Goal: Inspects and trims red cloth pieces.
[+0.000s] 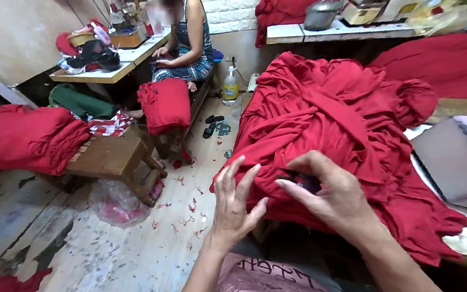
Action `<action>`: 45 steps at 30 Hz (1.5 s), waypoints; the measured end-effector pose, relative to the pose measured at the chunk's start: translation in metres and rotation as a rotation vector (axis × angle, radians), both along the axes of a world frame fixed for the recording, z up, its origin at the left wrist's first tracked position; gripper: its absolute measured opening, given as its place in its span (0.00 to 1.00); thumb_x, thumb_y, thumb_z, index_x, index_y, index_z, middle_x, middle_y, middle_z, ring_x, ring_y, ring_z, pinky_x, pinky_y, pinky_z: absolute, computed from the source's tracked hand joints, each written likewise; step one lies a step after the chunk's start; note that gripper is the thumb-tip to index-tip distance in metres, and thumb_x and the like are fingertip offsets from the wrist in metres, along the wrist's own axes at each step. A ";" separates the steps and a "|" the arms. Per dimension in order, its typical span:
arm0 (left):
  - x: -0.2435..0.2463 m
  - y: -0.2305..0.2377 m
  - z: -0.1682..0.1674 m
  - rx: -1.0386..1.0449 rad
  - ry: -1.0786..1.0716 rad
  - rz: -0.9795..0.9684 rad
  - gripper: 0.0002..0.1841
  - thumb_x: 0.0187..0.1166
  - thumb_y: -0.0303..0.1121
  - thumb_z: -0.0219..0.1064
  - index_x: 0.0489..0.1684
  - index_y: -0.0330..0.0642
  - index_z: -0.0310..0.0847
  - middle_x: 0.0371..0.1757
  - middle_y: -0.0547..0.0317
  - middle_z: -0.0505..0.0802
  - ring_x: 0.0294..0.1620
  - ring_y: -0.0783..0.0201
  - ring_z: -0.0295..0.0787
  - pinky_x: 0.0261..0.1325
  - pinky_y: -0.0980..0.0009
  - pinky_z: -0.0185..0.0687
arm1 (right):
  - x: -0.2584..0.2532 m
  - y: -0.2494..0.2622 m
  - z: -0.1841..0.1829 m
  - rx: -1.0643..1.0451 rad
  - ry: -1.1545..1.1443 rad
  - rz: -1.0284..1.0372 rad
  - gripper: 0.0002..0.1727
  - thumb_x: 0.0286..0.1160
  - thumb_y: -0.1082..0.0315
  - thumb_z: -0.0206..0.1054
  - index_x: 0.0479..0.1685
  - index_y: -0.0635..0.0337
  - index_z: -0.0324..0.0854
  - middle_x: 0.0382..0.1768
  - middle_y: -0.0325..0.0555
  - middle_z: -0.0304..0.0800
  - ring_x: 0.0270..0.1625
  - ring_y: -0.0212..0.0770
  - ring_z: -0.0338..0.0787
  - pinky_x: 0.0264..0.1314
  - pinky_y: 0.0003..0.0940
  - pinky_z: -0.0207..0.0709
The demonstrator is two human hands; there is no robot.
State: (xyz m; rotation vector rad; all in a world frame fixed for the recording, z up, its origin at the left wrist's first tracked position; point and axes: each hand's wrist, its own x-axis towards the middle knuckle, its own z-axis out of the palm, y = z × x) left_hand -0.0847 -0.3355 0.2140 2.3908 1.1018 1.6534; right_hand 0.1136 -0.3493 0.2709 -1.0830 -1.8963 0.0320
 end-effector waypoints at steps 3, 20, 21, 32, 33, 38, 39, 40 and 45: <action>0.004 0.019 0.010 0.031 0.087 -0.038 0.08 0.73 0.30 0.70 0.43 0.49 0.95 0.68 0.49 0.91 0.79 0.41 0.77 0.76 0.41 0.64 | 0.020 -0.003 0.003 -0.012 0.144 -0.026 0.20 0.72 0.52 0.74 0.52 0.56 0.80 0.35 0.32 0.85 0.32 0.18 0.76 0.35 0.15 0.71; -0.002 0.033 0.017 -0.317 -0.253 -0.187 0.16 0.77 0.31 0.71 0.54 0.28 0.81 0.48 0.49 0.93 0.50 0.64 0.91 0.56 0.66 0.86 | 0.011 -0.008 -0.023 0.014 0.084 -0.072 0.13 0.81 0.59 0.66 0.39 0.59 0.89 0.35 0.43 0.87 0.32 0.24 0.80 0.33 0.15 0.73; 0.002 0.030 0.017 -0.280 -0.105 -0.228 0.18 0.75 0.33 0.72 0.55 0.27 0.84 0.54 0.45 0.93 0.57 0.58 0.90 0.62 0.62 0.83 | 0.005 -0.008 -0.025 0.004 0.089 -0.081 0.13 0.80 0.58 0.67 0.39 0.59 0.89 0.35 0.43 0.87 0.31 0.25 0.80 0.32 0.17 0.73; 0.025 0.014 0.020 -0.770 -0.801 -0.571 0.05 0.80 0.19 0.59 0.41 0.33 0.81 0.33 0.66 0.90 0.33 0.79 0.85 0.39 0.81 0.83 | -0.004 -0.018 -0.042 -0.082 0.274 -0.081 0.08 0.75 0.67 0.64 0.36 0.62 0.85 0.31 0.38 0.81 0.32 0.20 0.77 0.33 0.11 0.69; 0.024 0.014 0.020 -0.754 -0.793 -0.565 0.05 0.79 0.19 0.59 0.40 0.34 0.81 0.32 0.67 0.90 0.33 0.79 0.85 0.39 0.81 0.83 | -0.002 -0.020 -0.039 -0.098 0.363 -0.045 0.07 0.75 0.67 0.64 0.36 0.61 0.84 0.30 0.34 0.81 0.31 0.16 0.75 0.33 0.07 0.68; 0.018 0.012 0.016 -0.715 -0.671 -0.597 0.05 0.77 0.18 0.62 0.42 0.30 0.83 0.38 0.65 0.91 0.40 0.79 0.87 0.49 0.79 0.85 | 0.001 -0.026 -0.028 -0.194 0.423 -0.035 0.12 0.80 0.57 0.67 0.49 0.57 0.83 0.33 0.26 0.87 0.29 0.12 0.78 0.30 0.08 0.71; 0.019 0.010 0.014 -0.714 -0.602 -0.580 0.05 0.77 0.18 0.62 0.43 0.29 0.83 0.39 0.64 0.91 0.40 0.79 0.86 0.48 0.79 0.84 | -0.002 -0.026 -0.030 -0.220 0.418 -0.009 0.13 0.79 0.61 0.69 0.52 0.59 0.84 0.35 0.29 0.88 0.30 0.13 0.79 0.32 0.08 0.73; 0.020 0.009 0.013 -0.707 -0.516 -0.514 0.05 0.77 0.20 0.62 0.43 0.29 0.83 0.38 0.63 0.90 0.38 0.79 0.86 0.45 0.80 0.84 | -0.006 -0.025 -0.034 -0.220 0.422 0.000 0.11 0.76 0.64 0.69 0.51 0.61 0.85 0.35 0.30 0.88 0.30 0.14 0.79 0.32 0.08 0.73; 0.029 -0.002 0.004 -0.397 -0.438 -0.146 0.11 0.79 0.25 0.64 0.49 0.23 0.79 0.40 0.53 0.88 0.35 0.76 0.81 0.40 0.81 0.80 | -0.012 -0.025 -0.043 -0.192 0.438 -0.024 0.08 0.74 0.68 0.69 0.46 0.63 0.84 0.33 0.31 0.87 0.30 0.13 0.78 0.32 0.07 0.71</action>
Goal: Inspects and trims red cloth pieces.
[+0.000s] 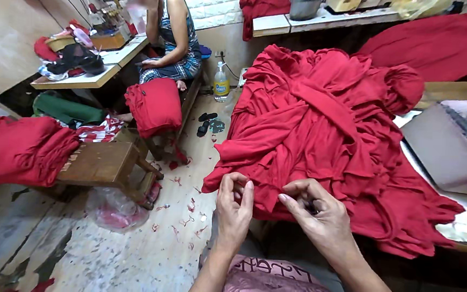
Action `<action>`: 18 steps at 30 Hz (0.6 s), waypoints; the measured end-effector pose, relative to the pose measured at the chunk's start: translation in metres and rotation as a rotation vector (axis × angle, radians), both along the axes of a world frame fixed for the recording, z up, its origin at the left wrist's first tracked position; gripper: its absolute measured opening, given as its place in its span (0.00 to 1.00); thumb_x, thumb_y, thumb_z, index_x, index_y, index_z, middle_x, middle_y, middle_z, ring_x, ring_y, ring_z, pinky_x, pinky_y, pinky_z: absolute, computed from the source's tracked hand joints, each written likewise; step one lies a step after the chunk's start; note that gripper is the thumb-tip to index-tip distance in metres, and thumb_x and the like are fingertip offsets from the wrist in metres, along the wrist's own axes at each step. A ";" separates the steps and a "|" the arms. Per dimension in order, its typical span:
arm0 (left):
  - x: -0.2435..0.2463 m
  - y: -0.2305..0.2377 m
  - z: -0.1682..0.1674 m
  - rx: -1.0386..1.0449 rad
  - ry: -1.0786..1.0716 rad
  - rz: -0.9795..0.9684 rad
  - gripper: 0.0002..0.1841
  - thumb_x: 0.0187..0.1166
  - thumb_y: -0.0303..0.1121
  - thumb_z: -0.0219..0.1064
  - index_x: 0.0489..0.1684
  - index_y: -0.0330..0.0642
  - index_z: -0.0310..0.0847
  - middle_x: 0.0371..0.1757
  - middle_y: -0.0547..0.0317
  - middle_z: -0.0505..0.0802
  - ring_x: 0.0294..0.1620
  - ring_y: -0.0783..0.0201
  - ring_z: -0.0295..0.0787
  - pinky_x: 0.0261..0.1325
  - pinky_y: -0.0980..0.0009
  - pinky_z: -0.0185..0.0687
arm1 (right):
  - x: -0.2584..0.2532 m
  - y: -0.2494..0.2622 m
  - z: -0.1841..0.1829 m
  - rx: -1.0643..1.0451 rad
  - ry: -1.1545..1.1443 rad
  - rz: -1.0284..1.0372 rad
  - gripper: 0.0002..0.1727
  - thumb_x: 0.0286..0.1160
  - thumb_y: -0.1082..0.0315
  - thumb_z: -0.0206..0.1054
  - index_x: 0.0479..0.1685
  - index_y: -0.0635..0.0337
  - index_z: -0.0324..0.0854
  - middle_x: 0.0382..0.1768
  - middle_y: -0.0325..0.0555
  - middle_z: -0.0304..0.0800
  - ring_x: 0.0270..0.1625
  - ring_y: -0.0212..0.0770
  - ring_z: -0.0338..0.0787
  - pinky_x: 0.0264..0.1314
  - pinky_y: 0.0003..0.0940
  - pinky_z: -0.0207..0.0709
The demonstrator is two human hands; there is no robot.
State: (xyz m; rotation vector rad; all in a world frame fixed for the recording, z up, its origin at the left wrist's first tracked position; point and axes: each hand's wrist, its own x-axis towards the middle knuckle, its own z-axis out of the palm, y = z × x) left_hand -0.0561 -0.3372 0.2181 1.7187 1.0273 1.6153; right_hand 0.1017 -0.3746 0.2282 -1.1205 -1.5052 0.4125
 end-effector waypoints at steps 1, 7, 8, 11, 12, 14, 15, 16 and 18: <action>0.000 -0.002 0.000 0.063 -0.030 -0.042 0.14 0.78 0.26 0.66 0.53 0.21 0.78 0.42 0.53 0.88 0.38 0.77 0.82 0.42 0.82 0.80 | 0.001 0.000 -0.001 -0.003 0.003 0.010 0.09 0.75 0.68 0.69 0.47 0.63 0.85 0.35 0.31 0.88 0.32 0.13 0.79 0.34 0.07 0.73; 0.004 0.002 -0.006 0.274 0.143 -0.018 0.06 0.72 0.20 0.70 0.40 0.26 0.92 0.42 0.42 0.95 0.47 0.62 0.93 0.59 0.74 0.86 | 0.006 -0.004 -0.003 0.005 -0.083 0.006 0.09 0.74 0.68 0.68 0.47 0.62 0.82 0.35 0.32 0.88 0.30 0.14 0.79 0.33 0.08 0.73; 0.002 0.003 -0.007 0.291 0.124 -0.001 0.06 0.72 0.19 0.70 0.38 0.26 0.92 0.41 0.42 0.95 0.47 0.61 0.94 0.60 0.73 0.86 | 0.009 -0.004 -0.003 -0.004 -0.108 -0.010 0.08 0.73 0.68 0.67 0.47 0.61 0.82 0.34 0.32 0.88 0.29 0.14 0.78 0.32 0.08 0.73; -0.003 -0.001 -0.010 0.322 0.121 0.007 0.06 0.73 0.20 0.69 0.37 0.26 0.92 0.41 0.42 0.95 0.48 0.62 0.93 0.60 0.73 0.86 | 0.022 -0.007 -0.003 -0.055 -0.206 -0.023 0.09 0.74 0.64 0.68 0.47 0.58 0.82 0.33 0.31 0.88 0.30 0.16 0.80 0.32 0.11 0.73; -0.004 -0.004 -0.012 0.321 0.137 -0.004 0.06 0.74 0.20 0.69 0.37 0.25 0.91 0.41 0.42 0.95 0.48 0.62 0.93 0.60 0.74 0.86 | 0.026 -0.008 -0.002 -0.078 -0.232 -0.007 0.13 0.75 0.58 0.69 0.50 0.57 0.82 0.33 0.31 0.88 0.30 0.17 0.81 0.32 0.13 0.75; -0.005 -0.011 -0.014 0.293 0.162 -0.034 0.06 0.75 0.21 0.68 0.37 0.25 0.90 0.40 0.42 0.94 0.48 0.62 0.93 0.59 0.75 0.85 | 0.033 -0.012 0.003 -0.121 -0.290 -0.001 0.25 0.78 0.45 0.67 0.57 0.57 0.80 0.33 0.32 0.88 0.30 0.21 0.82 0.32 0.19 0.77; -0.005 -0.015 -0.016 0.270 0.167 -0.048 0.06 0.75 0.21 0.68 0.37 0.25 0.90 0.40 0.42 0.94 0.47 0.62 0.93 0.59 0.76 0.85 | 0.034 -0.013 0.007 -0.118 -0.331 -0.015 0.29 0.80 0.40 0.63 0.60 0.59 0.79 0.34 0.35 0.88 0.32 0.23 0.83 0.33 0.22 0.78; -0.005 -0.018 -0.017 0.248 0.168 -0.061 0.06 0.76 0.21 0.68 0.37 0.25 0.89 0.40 0.42 0.94 0.47 0.62 0.92 0.59 0.76 0.85 | 0.035 -0.015 0.009 -0.101 -0.373 -0.031 0.31 0.83 0.40 0.59 0.63 0.61 0.78 0.37 0.38 0.89 0.35 0.26 0.85 0.37 0.25 0.80; -0.005 -0.022 -0.018 0.228 0.166 -0.072 0.06 0.76 0.21 0.68 0.37 0.25 0.89 0.40 0.43 0.94 0.47 0.63 0.92 0.59 0.75 0.85 | 0.033 -0.016 0.012 -0.021 -0.443 -0.066 0.26 0.88 0.47 0.56 0.62 0.63 0.78 0.43 0.45 0.92 0.43 0.31 0.89 0.47 0.26 0.82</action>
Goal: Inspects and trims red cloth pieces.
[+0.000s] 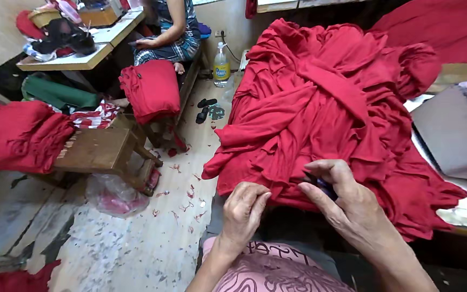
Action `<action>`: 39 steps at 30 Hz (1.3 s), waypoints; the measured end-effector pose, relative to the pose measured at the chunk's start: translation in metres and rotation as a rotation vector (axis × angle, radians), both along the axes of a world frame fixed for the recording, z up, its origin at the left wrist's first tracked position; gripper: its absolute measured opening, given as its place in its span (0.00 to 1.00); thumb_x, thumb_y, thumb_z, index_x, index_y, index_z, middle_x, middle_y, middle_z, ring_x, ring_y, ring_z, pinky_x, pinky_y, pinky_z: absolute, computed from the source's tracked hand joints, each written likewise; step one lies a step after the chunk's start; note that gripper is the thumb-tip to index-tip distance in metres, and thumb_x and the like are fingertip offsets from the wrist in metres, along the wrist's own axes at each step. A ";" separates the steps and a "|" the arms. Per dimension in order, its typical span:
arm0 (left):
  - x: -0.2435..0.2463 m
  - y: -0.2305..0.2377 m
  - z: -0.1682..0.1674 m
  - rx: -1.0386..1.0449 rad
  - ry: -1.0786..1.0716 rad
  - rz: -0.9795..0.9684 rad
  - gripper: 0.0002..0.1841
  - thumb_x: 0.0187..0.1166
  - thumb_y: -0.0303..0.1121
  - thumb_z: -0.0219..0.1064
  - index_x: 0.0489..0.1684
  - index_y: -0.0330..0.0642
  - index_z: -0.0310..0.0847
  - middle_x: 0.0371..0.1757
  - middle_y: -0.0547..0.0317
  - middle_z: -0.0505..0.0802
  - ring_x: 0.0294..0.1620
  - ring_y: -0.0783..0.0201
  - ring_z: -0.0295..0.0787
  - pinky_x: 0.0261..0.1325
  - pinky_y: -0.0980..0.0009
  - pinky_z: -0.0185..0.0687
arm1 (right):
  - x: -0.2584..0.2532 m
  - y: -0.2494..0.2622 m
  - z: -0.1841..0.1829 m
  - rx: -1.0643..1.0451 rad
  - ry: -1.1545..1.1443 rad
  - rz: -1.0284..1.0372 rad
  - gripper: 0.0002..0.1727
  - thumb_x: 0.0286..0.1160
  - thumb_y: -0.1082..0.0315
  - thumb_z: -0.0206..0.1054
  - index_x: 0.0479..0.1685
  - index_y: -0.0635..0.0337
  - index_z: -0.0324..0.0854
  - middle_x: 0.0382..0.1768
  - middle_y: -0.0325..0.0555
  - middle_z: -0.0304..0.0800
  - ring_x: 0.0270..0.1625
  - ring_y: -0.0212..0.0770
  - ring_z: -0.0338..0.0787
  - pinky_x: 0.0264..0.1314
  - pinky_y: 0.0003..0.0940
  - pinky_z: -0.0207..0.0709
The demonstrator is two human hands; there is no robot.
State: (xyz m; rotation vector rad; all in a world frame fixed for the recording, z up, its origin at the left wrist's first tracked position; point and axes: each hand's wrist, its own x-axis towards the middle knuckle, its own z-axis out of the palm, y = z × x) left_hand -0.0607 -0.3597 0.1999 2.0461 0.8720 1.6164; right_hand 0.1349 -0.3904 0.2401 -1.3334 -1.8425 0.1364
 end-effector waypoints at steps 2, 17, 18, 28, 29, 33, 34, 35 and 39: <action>0.000 -0.002 0.000 -0.003 -0.014 0.003 0.06 0.76 0.21 0.67 0.37 0.25 0.89 0.41 0.43 0.93 0.47 0.63 0.92 0.59 0.76 0.85 | -0.002 0.003 0.001 0.101 -0.047 0.027 0.19 0.87 0.54 0.59 0.56 0.62 0.82 0.44 0.47 0.91 0.45 0.32 0.88 0.50 0.24 0.80; -0.003 -0.001 -0.001 0.086 -0.029 -0.040 0.06 0.74 0.21 0.69 0.36 0.25 0.89 0.40 0.43 0.93 0.47 0.63 0.92 0.59 0.76 0.85 | -0.023 0.022 -0.003 0.287 -0.112 0.114 0.13 0.82 0.61 0.66 0.46 0.61 0.92 0.37 0.50 0.94 0.38 0.41 0.90 0.39 0.30 0.79; -0.004 -0.001 -0.002 0.086 -0.044 -0.024 0.06 0.74 0.22 0.68 0.36 0.25 0.89 0.40 0.43 0.93 0.48 0.64 0.91 0.59 0.76 0.85 | -0.024 0.023 -0.003 0.264 -0.125 0.087 0.16 0.82 0.57 0.67 0.50 0.61 0.90 0.37 0.49 0.93 0.36 0.40 0.89 0.36 0.31 0.79; -0.040 0.017 -0.010 -0.108 0.038 0.307 0.14 0.84 0.31 0.60 0.43 0.32 0.92 0.38 0.54 0.96 0.41 0.66 0.90 0.55 0.67 0.81 | 0.042 0.029 0.032 0.304 0.122 -0.256 0.18 0.82 0.63 0.63 0.50 0.75 0.82 0.32 0.49 0.85 0.32 0.23 0.78 0.40 0.20 0.73; -0.040 0.019 -0.010 -0.105 0.049 0.323 0.14 0.84 0.32 0.60 0.43 0.33 0.92 0.38 0.54 0.95 0.41 0.66 0.90 0.55 0.68 0.82 | 0.052 0.032 0.035 0.336 0.123 -0.325 0.18 0.82 0.63 0.64 0.50 0.75 0.82 0.31 0.45 0.82 0.32 0.19 0.75 0.40 0.16 0.70; -0.027 0.026 0.006 -0.101 0.007 0.242 0.11 0.82 0.29 0.63 0.45 0.30 0.91 0.44 0.50 0.95 0.48 0.65 0.92 0.60 0.70 0.84 | 0.062 0.035 0.027 0.358 -0.013 -0.423 0.17 0.80 0.66 0.62 0.48 0.77 0.82 0.27 0.55 0.80 0.28 0.32 0.73 0.34 0.26 0.68; -0.022 0.028 0.009 -0.096 0.008 0.212 0.11 0.81 0.29 0.64 0.46 0.29 0.90 0.45 0.49 0.95 0.49 0.63 0.92 0.61 0.69 0.85 | 0.060 0.035 0.022 0.317 -0.072 -0.403 0.16 0.80 0.67 0.61 0.47 0.75 0.84 0.27 0.60 0.84 0.26 0.41 0.79 0.32 0.37 0.72; -0.015 0.030 0.012 -0.092 0.023 0.195 0.12 0.80 0.30 0.66 0.48 0.28 0.89 0.46 0.47 0.95 0.51 0.61 0.92 0.62 0.67 0.85 | 0.057 0.036 0.016 0.251 -0.122 -0.376 0.15 0.79 0.67 0.60 0.47 0.72 0.85 0.27 0.62 0.86 0.25 0.50 0.83 0.29 0.48 0.73; 0.003 0.041 0.014 -0.131 0.236 0.222 0.21 0.77 0.40 0.71 0.57 0.29 0.87 0.59 0.40 0.92 0.65 0.42 0.87 0.70 0.44 0.76 | 0.050 0.034 0.010 0.033 -0.112 -0.380 0.14 0.77 0.65 0.61 0.49 0.63 0.87 0.27 0.56 0.85 0.27 0.57 0.83 0.27 0.59 0.70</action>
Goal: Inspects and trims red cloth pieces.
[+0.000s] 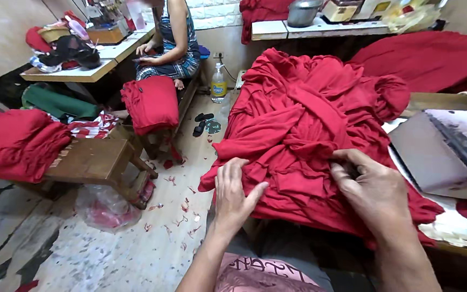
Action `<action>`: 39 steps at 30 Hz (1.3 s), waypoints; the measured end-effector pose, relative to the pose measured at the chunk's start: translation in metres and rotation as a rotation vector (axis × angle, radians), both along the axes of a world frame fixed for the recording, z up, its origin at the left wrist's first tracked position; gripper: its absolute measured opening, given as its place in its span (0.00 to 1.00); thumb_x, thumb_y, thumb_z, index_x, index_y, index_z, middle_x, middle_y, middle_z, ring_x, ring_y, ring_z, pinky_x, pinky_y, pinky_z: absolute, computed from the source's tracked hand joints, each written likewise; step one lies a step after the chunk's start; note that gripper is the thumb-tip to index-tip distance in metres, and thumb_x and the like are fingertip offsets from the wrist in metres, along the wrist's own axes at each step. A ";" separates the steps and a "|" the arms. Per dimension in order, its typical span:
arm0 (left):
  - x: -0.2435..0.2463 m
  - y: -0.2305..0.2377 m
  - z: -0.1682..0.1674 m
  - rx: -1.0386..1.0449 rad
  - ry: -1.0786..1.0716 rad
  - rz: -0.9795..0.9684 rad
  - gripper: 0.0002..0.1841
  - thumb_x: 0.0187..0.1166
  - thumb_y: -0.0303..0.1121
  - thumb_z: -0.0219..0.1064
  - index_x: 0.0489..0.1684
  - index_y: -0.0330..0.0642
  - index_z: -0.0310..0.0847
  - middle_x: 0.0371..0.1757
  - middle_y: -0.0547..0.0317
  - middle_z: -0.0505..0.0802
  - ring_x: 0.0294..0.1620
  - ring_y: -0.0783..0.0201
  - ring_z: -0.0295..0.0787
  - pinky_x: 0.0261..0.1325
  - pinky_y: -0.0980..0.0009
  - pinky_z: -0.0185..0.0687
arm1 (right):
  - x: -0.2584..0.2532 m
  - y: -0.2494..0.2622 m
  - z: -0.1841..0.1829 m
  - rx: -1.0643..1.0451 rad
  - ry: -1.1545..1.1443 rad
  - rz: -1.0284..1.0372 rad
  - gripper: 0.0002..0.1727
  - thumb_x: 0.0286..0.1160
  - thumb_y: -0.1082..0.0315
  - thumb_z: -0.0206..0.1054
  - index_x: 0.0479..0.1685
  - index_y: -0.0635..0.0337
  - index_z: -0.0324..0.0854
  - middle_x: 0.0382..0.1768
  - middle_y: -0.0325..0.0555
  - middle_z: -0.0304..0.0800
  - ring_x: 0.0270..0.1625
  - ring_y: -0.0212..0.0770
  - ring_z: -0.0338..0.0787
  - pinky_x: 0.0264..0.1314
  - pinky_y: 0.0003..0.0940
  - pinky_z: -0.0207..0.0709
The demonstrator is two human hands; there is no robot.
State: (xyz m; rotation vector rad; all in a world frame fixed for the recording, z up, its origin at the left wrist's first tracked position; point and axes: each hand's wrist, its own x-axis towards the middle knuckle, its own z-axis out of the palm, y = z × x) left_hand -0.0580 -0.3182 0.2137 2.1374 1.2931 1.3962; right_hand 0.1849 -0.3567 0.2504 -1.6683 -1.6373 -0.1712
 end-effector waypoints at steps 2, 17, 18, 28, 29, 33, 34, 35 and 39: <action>0.003 0.007 0.000 -0.009 0.013 0.084 0.13 0.78 0.35 0.68 0.47 0.32 0.90 0.52 0.43 0.94 0.60 0.43 0.88 0.66 0.43 0.77 | 0.001 -0.006 0.010 0.019 0.073 -0.021 0.17 0.78 0.61 0.62 0.56 0.63 0.84 0.28 0.52 0.82 0.27 0.49 0.78 0.30 0.51 0.68; 0.030 0.015 0.013 0.030 -0.274 -0.466 0.06 0.76 0.22 0.68 0.39 0.31 0.93 0.50 0.48 0.94 0.55 0.66 0.90 0.61 0.74 0.84 | 0.002 0.023 -0.006 0.036 0.116 0.103 0.12 0.78 0.59 0.65 0.46 0.57 0.89 0.24 0.40 0.84 0.25 0.36 0.81 0.29 0.39 0.72; 0.024 0.014 0.013 0.004 -0.328 -0.547 0.07 0.77 0.21 0.67 0.40 0.28 0.91 0.50 0.46 0.94 0.57 0.65 0.90 0.63 0.73 0.84 | 0.006 0.022 -0.006 0.028 0.198 0.118 0.11 0.77 0.58 0.67 0.45 0.55 0.88 0.22 0.33 0.80 0.24 0.26 0.76 0.29 0.27 0.69; 0.009 -0.019 0.008 0.025 -0.357 -0.448 0.07 0.75 0.19 0.68 0.40 0.25 0.91 0.45 0.44 0.96 0.54 0.64 0.93 0.66 0.72 0.85 | -0.020 -0.007 0.018 0.051 -0.008 0.240 0.21 0.88 0.51 0.55 0.57 0.62 0.78 0.35 0.46 0.88 0.36 0.39 0.88 0.39 0.38 0.80; 0.009 -0.019 0.009 0.035 -0.359 -0.445 0.07 0.75 0.19 0.68 0.40 0.25 0.91 0.45 0.44 0.96 0.54 0.63 0.93 0.67 0.71 0.85 | -0.024 -0.006 0.016 0.076 -0.066 0.285 0.20 0.87 0.53 0.57 0.54 0.62 0.81 0.36 0.47 0.89 0.35 0.40 0.88 0.38 0.38 0.81; 0.010 -0.017 0.010 0.065 -0.361 -0.428 0.07 0.75 0.20 0.68 0.40 0.24 0.91 0.45 0.44 0.96 0.54 0.62 0.94 0.66 0.71 0.85 | -0.034 -0.001 0.010 0.142 -0.224 0.397 0.14 0.80 0.58 0.63 0.44 0.57 0.91 0.35 0.48 0.91 0.32 0.46 0.89 0.31 0.40 0.80; 0.010 -0.017 0.010 0.071 -0.357 -0.418 0.07 0.75 0.20 0.68 0.40 0.24 0.91 0.45 0.44 0.96 0.54 0.62 0.94 0.66 0.71 0.85 | -0.036 0.000 0.010 0.150 -0.248 0.398 0.13 0.79 0.59 0.64 0.42 0.56 0.91 0.35 0.49 0.91 0.31 0.47 0.90 0.28 0.42 0.79; 0.010 -0.017 0.011 0.074 -0.353 -0.397 0.07 0.75 0.21 0.68 0.39 0.24 0.91 0.44 0.44 0.96 0.53 0.63 0.94 0.65 0.72 0.85 | -0.038 0.001 0.009 0.154 -0.256 0.395 0.13 0.78 0.59 0.64 0.42 0.56 0.92 0.34 0.49 0.91 0.30 0.48 0.89 0.27 0.42 0.78; 0.014 -0.013 0.009 0.070 -0.285 -0.188 0.10 0.76 0.29 0.67 0.31 0.29 0.88 0.37 0.50 0.91 0.42 0.68 0.87 0.50 0.76 0.83 | -0.037 0.002 0.006 0.129 -0.081 0.328 0.16 0.78 0.55 0.63 0.44 0.56 0.91 0.34 0.44 0.91 0.32 0.37 0.87 0.33 0.34 0.79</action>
